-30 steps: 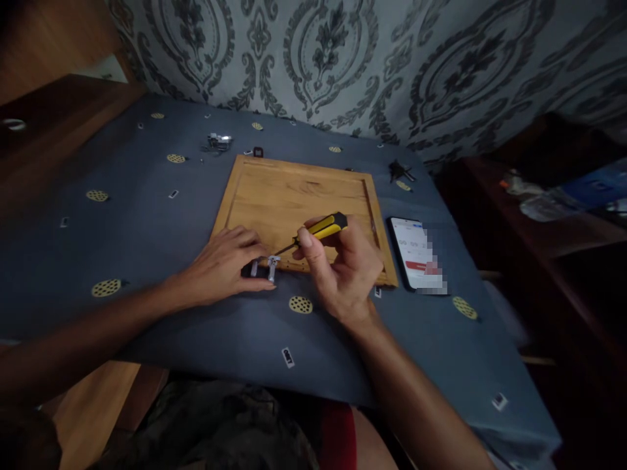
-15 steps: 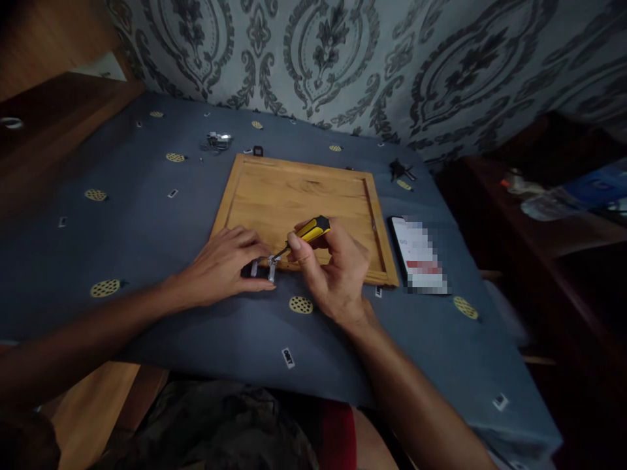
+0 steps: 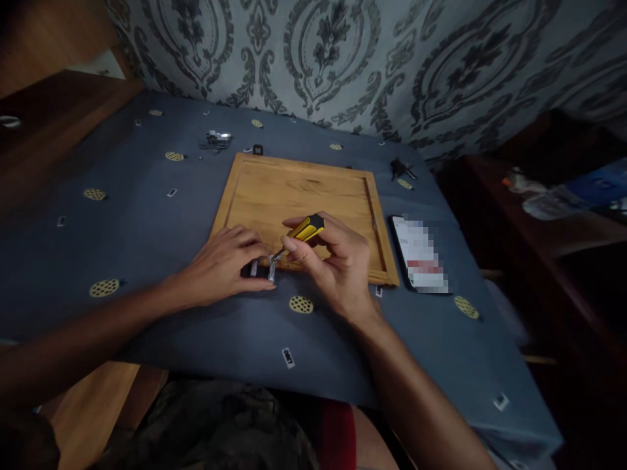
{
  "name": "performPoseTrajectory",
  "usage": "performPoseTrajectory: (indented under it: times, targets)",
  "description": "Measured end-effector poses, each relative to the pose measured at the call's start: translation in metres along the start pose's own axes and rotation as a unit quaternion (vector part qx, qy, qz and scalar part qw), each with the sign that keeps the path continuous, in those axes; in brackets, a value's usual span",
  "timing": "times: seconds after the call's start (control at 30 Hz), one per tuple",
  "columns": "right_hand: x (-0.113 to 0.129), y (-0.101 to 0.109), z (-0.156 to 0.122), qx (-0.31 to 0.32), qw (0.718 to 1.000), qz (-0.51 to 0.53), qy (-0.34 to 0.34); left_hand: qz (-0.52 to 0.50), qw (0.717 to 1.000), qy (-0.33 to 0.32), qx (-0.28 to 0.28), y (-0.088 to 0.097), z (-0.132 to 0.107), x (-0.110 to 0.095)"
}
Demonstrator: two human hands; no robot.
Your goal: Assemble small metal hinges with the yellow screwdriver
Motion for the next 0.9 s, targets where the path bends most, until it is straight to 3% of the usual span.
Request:
performPoseTrajectory:
  times: [0.5, 0.73, 0.9]
  targets:
    - [0.008, 0.002, -0.001, -0.024, 0.996, -0.080, 0.039, 0.006, 1.000, -0.011, -0.012, 0.001, -0.001, -0.001]
    - [0.017, 0.021, -0.006, -0.146, 0.988, -0.010, 0.048, -0.002, 1.000, -0.010, -0.004, 0.001, -0.001, 0.000]
    - [0.014, 0.019, -0.005, -0.101, 0.993, -0.056, 0.039, 0.004, 1.000, -0.002, 0.010, -0.001, 0.000, 0.000]
Point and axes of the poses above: each hand's wrist, its own z-axis towards the middle knuckle, its own y-axis out of the back of the hand, x = y × z, the point moved 8 cm from there along z, towards the middle knuckle, and after that the axes turned 8 degrees about y, right-handed, at the moved point
